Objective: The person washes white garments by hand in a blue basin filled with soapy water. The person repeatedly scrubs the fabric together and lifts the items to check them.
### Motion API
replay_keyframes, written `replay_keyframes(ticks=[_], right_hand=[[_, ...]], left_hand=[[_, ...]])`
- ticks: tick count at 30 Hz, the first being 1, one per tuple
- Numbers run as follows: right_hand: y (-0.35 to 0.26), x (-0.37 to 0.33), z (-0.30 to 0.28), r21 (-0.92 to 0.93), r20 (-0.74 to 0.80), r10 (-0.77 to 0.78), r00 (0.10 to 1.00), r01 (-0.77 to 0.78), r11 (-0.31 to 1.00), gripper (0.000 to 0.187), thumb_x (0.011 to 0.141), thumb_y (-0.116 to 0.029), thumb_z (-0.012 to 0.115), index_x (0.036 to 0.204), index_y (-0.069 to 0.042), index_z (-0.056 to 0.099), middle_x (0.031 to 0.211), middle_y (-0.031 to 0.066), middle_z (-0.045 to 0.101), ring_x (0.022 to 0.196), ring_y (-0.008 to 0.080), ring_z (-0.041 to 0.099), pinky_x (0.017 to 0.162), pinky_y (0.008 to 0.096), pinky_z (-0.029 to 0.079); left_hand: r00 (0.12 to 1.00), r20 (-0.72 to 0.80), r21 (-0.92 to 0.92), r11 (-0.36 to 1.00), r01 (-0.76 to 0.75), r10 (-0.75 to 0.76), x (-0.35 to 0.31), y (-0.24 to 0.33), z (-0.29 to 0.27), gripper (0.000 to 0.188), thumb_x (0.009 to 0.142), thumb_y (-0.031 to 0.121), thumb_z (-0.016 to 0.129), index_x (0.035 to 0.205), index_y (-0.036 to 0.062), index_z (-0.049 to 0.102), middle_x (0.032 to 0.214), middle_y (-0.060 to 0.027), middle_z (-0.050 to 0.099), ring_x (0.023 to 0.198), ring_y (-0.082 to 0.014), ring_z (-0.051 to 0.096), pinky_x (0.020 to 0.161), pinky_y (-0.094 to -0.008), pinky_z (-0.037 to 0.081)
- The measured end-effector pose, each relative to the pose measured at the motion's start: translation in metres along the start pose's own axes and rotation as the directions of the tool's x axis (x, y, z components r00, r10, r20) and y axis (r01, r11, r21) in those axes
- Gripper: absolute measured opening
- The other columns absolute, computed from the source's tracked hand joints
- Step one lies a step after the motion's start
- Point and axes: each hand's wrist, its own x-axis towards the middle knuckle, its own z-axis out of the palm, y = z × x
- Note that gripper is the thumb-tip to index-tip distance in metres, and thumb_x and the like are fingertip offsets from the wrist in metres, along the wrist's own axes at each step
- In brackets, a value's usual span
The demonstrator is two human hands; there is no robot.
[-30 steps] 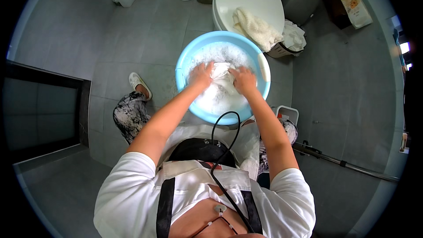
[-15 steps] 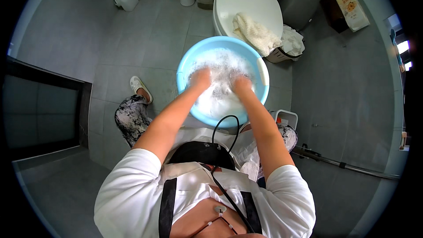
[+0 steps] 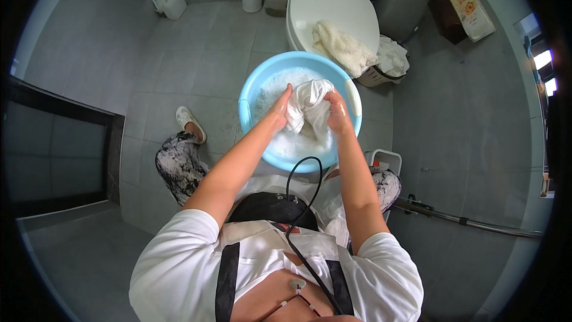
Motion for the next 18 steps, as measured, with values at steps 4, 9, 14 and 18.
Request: replay_keyframes(ticks=[4,9,14,18], right_hand=[[0.014,-0.018,0.028,-0.375,-0.062,-0.336,0.940,0.290,0.880,0.045,0.068,-0.009,0.041,0.113,-0.007,0.046,0.106,0.0094,0.051,0.098,0.0215,0.049,0.086,0.0300,0.038],[0.027,-0.046,0.061,-0.844,0.227,-0.509,0.830,0.428,0.322,0.041,0.078,-0.029,0.051,0.110,-0.004,0.048,0.103,0.0216,0.053,0.098,0.0337,0.052,0.083,0.0357,0.041],[0.033,-0.023,0.067,-0.957,-0.089,-0.542,0.836,0.080,0.280,0.028,0.079,-0.029,0.053,0.092,-0.003,0.052,0.087,0.0213,0.055,0.078,0.0366,0.055,0.067,0.0418,0.044],[0.031,-0.016,0.065,-0.930,0.068,-0.650,0.757,0.284,0.233,0.024,0.076,-0.021,0.055,0.092,-0.005,0.051,0.097,0.0195,0.047,0.081,0.0382,0.052,0.066,0.0431,0.043]], left_hand=[[0.998,0.001,-0.113,0.992,-0.064,0.064,0.019,-0.007,-0.006,0.041,0.085,0.043,0.046,0.106,0.0085,0.053,0.105,-0.0098,0.056,0.096,-0.0241,0.052,0.088,-0.0394,0.039],[0.976,-0.045,-0.013,0.977,-0.212,0.212,-0.007,0.009,0.014,0.030,0.081,0.036,0.056,0.088,0.0075,0.052,0.086,-0.0081,0.056,0.082,-0.0190,0.056,0.067,-0.0336,0.048],[0.963,-0.130,0.029,0.971,-0.236,0.238,-0.001,-0.016,0.015,0.036,0.079,0.039,0.057,0.090,0.0056,0.054,0.087,-0.0077,0.057,0.080,-0.0194,0.056,0.066,-0.0323,0.047],[0.964,-0.208,-0.013,0.985,-0.173,0.167,-0.010,-0.011,0.025,0.035,0.083,0.036,0.051,0.096,0.0040,0.055,0.091,-0.0072,0.058,0.080,-0.0194,0.055,0.071,-0.0351,0.046]])
